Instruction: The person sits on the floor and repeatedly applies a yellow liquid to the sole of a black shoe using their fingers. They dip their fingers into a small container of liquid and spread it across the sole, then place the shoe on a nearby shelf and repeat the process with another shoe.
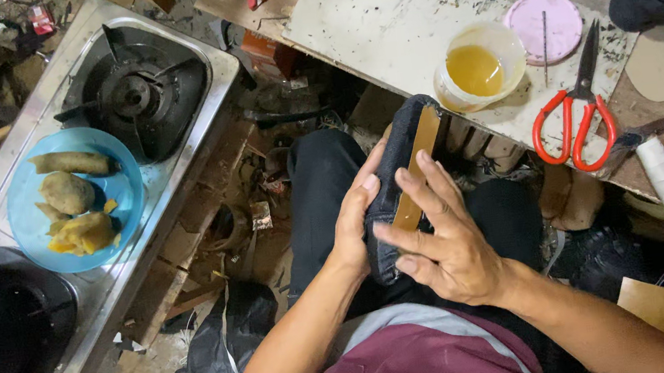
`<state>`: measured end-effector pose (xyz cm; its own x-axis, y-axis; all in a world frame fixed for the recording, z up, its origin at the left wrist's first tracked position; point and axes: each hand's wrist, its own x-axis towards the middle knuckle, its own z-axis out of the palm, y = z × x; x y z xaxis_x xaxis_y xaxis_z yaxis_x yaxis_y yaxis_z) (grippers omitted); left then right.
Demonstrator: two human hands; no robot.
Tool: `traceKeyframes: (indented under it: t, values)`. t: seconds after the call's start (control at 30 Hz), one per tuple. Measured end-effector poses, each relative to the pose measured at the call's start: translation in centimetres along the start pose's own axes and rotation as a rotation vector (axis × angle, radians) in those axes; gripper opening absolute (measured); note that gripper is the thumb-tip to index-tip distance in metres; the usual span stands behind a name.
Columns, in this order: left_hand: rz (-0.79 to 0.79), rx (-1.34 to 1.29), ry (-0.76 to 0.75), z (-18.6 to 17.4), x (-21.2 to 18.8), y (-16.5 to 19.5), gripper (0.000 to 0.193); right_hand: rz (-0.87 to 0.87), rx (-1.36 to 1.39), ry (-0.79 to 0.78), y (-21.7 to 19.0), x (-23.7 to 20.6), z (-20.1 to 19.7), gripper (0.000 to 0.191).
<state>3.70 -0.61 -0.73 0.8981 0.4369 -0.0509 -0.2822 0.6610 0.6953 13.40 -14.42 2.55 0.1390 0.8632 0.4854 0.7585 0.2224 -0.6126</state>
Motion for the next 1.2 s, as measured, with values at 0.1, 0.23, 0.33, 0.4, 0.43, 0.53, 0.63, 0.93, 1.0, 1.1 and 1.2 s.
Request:
traceKeyframes:
  t: [0.1,0.23,0.33,0.4,0.43,0.53,0.63,0.93,1.0,1.1,1.2]
  values:
    - [-0.01,-0.048,0.009,-0.1,0.3,-0.5,0.072,-0.147,-0.051,-0.03,-0.3,-0.5,-0.2,0.029]
    - [-0.132,-0.12,0.069,-0.3,0.1,-1.1,0.069,-0.176,-0.095,0.056,-0.1,-0.5,-0.4,0.026]
    - [-0.166,-0.119,0.043,-0.7,0.0,-1.4,0.067,-0.179,-0.16,0.04,-0.1,-0.6,-0.4,0.031]
    - [-0.15,-0.143,0.005,-1.1,0.1,-1.8,0.064,-0.257,-0.174,-0.01,-0.1,-0.6,-0.5,0.027]
    - [-0.179,-0.199,0.016,-1.3,0.2,-2.0,0.062,-0.273,-0.187,0.02,-0.1,-0.7,-0.6,0.027]
    - [-0.245,-0.313,0.06,-2.0,0.2,-2.9,0.055,-0.311,-0.224,0.056,0.4,-0.6,-0.8,0.027]
    - [-0.248,-0.316,0.065,-2.6,0.1,-3.7,0.051,-0.357,-0.281,0.019,0.6,-0.7,-0.8,0.03]
    - [-0.348,-0.373,0.105,-3.0,-0.2,-4.7,0.054,-0.501,-0.424,0.007,0.1,-0.6,-1.7,0.025]
    - [-0.336,-0.363,0.089,-2.9,-0.2,-4.7,0.054,-0.495,-0.396,-0.014,0.0,-0.6,-2.2,0.022]
    - [-0.265,-0.312,0.041,-2.5,-0.4,-4.2,0.054,-0.366,-0.305,-0.016,-0.4,-0.9,-2.5,0.027]
    - [-0.121,-0.273,-0.069,-1.8,-0.4,-3.2,0.06,-0.322,-0.239,-0.007,-1.0,-1.4,-1.7,0.033]
